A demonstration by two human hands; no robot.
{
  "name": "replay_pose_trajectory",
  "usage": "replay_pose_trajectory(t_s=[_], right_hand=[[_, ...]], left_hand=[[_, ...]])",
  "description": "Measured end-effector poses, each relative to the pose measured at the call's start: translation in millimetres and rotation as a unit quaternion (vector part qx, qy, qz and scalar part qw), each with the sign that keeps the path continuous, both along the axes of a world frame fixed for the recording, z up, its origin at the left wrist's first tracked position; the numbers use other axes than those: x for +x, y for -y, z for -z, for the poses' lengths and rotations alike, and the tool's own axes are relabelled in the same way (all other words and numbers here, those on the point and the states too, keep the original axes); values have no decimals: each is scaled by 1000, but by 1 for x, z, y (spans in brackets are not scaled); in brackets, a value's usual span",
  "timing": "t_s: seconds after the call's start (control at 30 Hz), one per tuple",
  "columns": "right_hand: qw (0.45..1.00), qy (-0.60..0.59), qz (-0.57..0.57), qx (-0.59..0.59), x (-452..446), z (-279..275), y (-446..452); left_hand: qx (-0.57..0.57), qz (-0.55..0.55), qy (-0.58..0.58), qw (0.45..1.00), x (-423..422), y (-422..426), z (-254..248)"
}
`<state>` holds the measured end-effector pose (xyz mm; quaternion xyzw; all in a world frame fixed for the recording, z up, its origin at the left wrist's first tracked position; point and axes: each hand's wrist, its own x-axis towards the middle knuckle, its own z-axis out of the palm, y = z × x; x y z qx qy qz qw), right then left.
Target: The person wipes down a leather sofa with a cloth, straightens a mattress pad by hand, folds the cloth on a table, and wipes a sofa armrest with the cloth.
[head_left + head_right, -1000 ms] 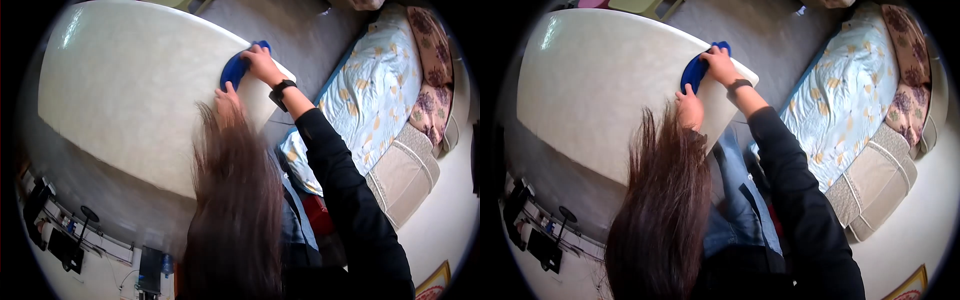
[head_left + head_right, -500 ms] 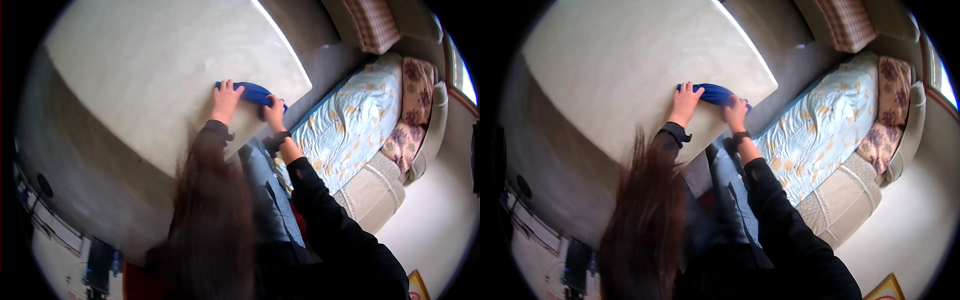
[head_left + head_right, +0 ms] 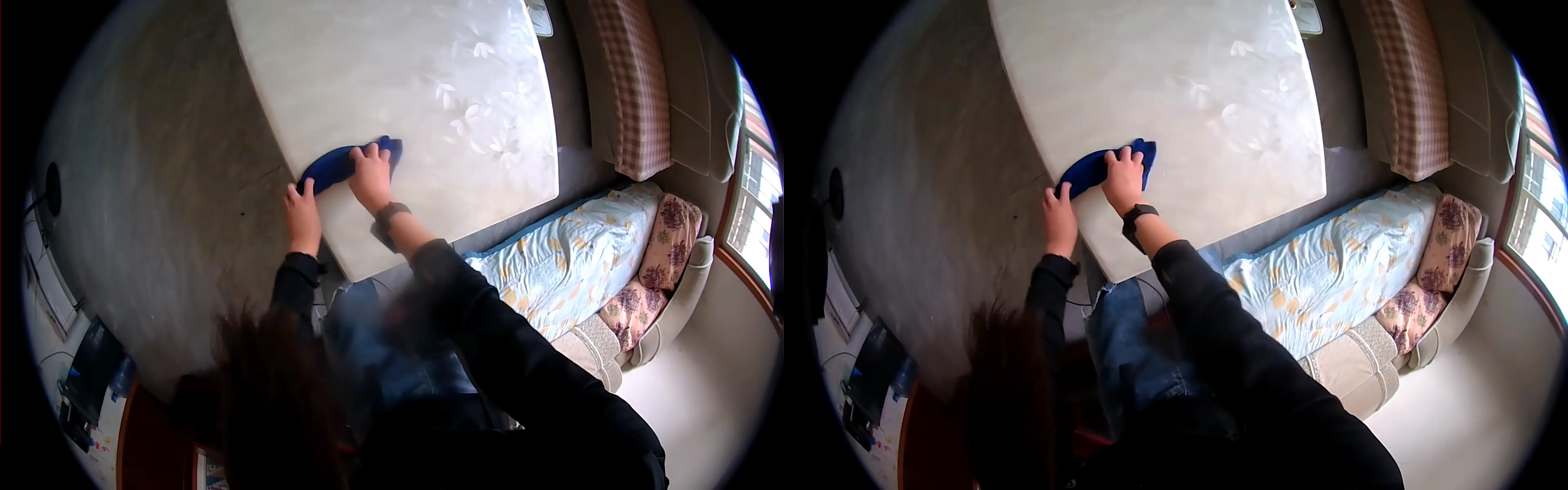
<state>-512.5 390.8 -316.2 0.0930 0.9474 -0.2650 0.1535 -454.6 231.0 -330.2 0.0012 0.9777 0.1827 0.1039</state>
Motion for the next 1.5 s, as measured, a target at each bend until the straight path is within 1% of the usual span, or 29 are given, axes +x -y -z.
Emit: replay_pose_trajectory(t_s=[0.03, 0.07, 0.13, 0.17, 0.2, 0.27, 0.33, 0.37, 0.4, 0.47, 0.53, 0.6, 0.63, 0.67, 0.73, 0.8, 0.87, 0.9, 0.93, 0.97, 1.03, 1.07, 1.1, 1.17, 1.2, 1.27, 1.4, 1.47, 1.5], right_hand=[[997, -4, -73, 5, 2, 2, -2], [997, -3, -76, 4, 4, 3, -4], [976, -38, -214, 19, 8, 3, -11], [970, -38, -240, 15, 6, 3, -14], [964, -59, -258, 7, 5, 3, -18], [942, -37, -334, 13, -2, 0, -29], [917, -109, -383, -10, -2, 3, -44], [906, -117, -407, -13, -2, 8, -52], [894, -125, -431, -17, 0, 13, -59], [884, -121, -450, -22, -2, 8, -81], [889, -116, -439, -51, -6, 8, -117], [910, -106, -384, -111, -16, 10, -178], [923, -124, -329, -158, -16, 14, -217], [926, -152, -307, -161, -16, 19, -258], [935, -167, -274, -154, -8, 17, -340], [953, -154, -234, -114, 7, 14, -415], [975, -125, -173, -67, 29, 4, -484], [983, -116, -132, -57, 43, 2, -512], [989, -107, -92, -48, 56, 1, -533], [990, -104, -82, -46, 70, -1, -547], [993, -107, 11, -41, 91, 0, -559], [993, -109, 18, -40, 97, 2, -554], [985, -136, 109, -9, 104, 4, -542], [944, -180, 272, 44, 119, 15, -508], [944, -183, 271, 46, 125, 18, -492], [892, -112, 433, 64, 140, 23, -459], [899, -111, 423, 23, 167, 30, -420], [934, -66, 350, 23, 174, 31, -401], [952, -37, 298, 55, 176, 30, -387]], left_hand=[[-10, -37, 1, 999, 18, -7, 3], [-21, -74, 2, 997, 33, -17, 3], [-54, -109, 42, 992, 57, -39, -5], [-54, -115, 69, 989, 67, -50, -7], [-57, -111, 70, 990, 76, -64, -10], [24, -126, 163, 978, 89, -100, -16], [40, -161, 119, 979, 101, -144, -9], [51, -199, 212, 955, 92, -165, -16], [57, -221, 195, 954, 87, -186, -17], [173, -289, 181, 924, 89, -219, 0], [213, -246, 192, 926, 72, -252, -16], [22, -186, 189, 964, 61, -289, -18], [-20, -133, 174, 976, 66, -303, -7], [-59, -76, 150, 984, 70, -323, -8], [-34, 13, 119, 992, 80, -369, -5], [-2, 53, 165, 985, 77, -430, -6], [2, 114, 163, 980, 71, -486, -6], [3, 127, 167, 978, 68, -504, -7], [-14, 168, 151, 974, 66, -519, -5], [-32, 208, 132, 969, 65, -530, -6], [-50, 242, 119, 962, 67, -537, -8], [-67, 265, 102, 956, 67, -537, -7], [-68, 271, 100, 955, 67, -535, -7], [-53, 311, 79, 946, 66, -524, -4], [-51, 311, 76, 946, 64, -518, -4], [-26, 342, 81, 936, 63, -504, -5], [-47, 341, 93, 934, 63, -453, -14], [-42, 343, 118, 931, 68, -416, -13], [-40, 333, 121, 934, 69, -396, -12]])
